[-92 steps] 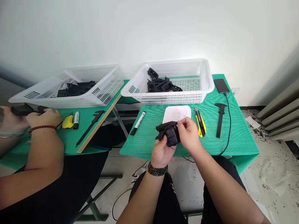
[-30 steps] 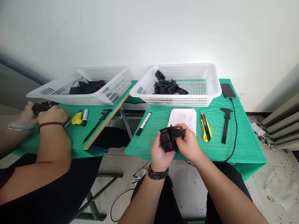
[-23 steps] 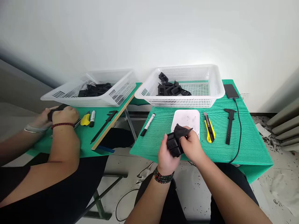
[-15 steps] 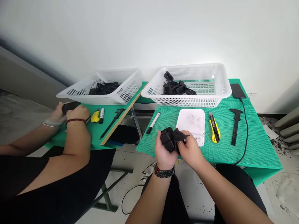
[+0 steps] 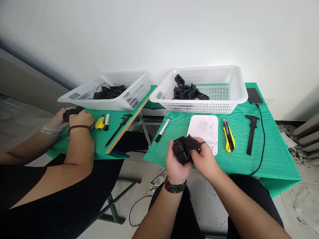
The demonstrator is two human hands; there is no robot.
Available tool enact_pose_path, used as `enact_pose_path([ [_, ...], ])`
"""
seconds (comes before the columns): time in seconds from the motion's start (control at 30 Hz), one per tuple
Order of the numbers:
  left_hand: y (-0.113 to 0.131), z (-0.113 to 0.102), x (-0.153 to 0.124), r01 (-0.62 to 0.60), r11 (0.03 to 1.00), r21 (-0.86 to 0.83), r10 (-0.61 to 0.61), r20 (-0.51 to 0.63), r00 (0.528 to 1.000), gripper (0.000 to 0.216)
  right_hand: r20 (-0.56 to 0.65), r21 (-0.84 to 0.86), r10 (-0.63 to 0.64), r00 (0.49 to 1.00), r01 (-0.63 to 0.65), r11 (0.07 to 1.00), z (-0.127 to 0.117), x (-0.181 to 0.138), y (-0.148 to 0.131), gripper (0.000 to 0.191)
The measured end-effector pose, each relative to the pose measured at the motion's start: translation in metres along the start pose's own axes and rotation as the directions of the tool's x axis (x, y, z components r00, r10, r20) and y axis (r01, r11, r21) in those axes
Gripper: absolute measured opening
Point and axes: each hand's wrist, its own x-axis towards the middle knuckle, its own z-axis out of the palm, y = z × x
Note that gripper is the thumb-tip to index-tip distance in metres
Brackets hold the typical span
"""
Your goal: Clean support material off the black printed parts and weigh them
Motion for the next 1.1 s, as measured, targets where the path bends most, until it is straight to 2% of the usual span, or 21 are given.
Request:
enact_pose_path([
  [0.13,0.016,0.001,0.006,-0.050,0.999,-0.018,0.050,-0.023,0.999,0.037,0.029,-0.070,-0.035,0.999,0.037,0.997,0.011,-0.011,0.001,0.027],
  [0.23,0.017,0.000,0.005,-0.065,0.998,-0.010,0.065,-0.016,0.998,0.037,-0.010,-0.031,-0.024,1.000,0.024,0.999,0.016,-0.010,-0.002,0.026],
  [0.3,0.018,-0.001,0.002,-0.071,0.997,-0.003,0.071,-0.016,0.997,0.037,-0.005,0.025,0.003,1.000,-0.003,1.000,0.019,-0.006,-0.007,0.024],
  [0.47,0.027,-0.004,-0.007,-0.096,0.995,0.011,0.096,-0.026,0.995,0.036,0.104,0.145,0.132,0.986,-0.146,0.979,0.025,0.001,-0.018,0.013],
  [0.57,0.031,-0.008,-0.013,-0.129,0.990,0.065,0.131,-0.023,0.991,0.033,0.058,0.206,0.193,0.980,-0.200,0.958,0.031,0.002,-0.015,0.003],
  [0.7,0.034,-0.013,-0.022,-0.154,0.979,0.134,0.160,-0.036,0.987,0.029,0.024,0.256,0.193,0.981,-0.193,0.947,0.040,0.002,-0.008,0.005],
  [0.9,0.049,-0.019,-0.040,-0.078,0.992,0.098,0.090,-0.120,0.989,0.028,0.171,0.134,0.157,0.973,-0.181,0.974,0.050,-0.003,-0.008,0.008],
  [1.0,0.053,-0.023,-0.046,-0.152,0.982,0.113,0.163,-0.103,0.981,0.026,0.179,0.088,0.092,0.980,-0.109,0.990,0.057,-0.008,-0.006,0.009],
  [1.1,0.053,-0.026,-0.047,-0.227,0.965,0.132,0.242,-0.114,0.964,0.027,0.103,0.045,-0.002,0.995,-0.003,0.999,0.062,-0.013,-0.001,0.013],
])
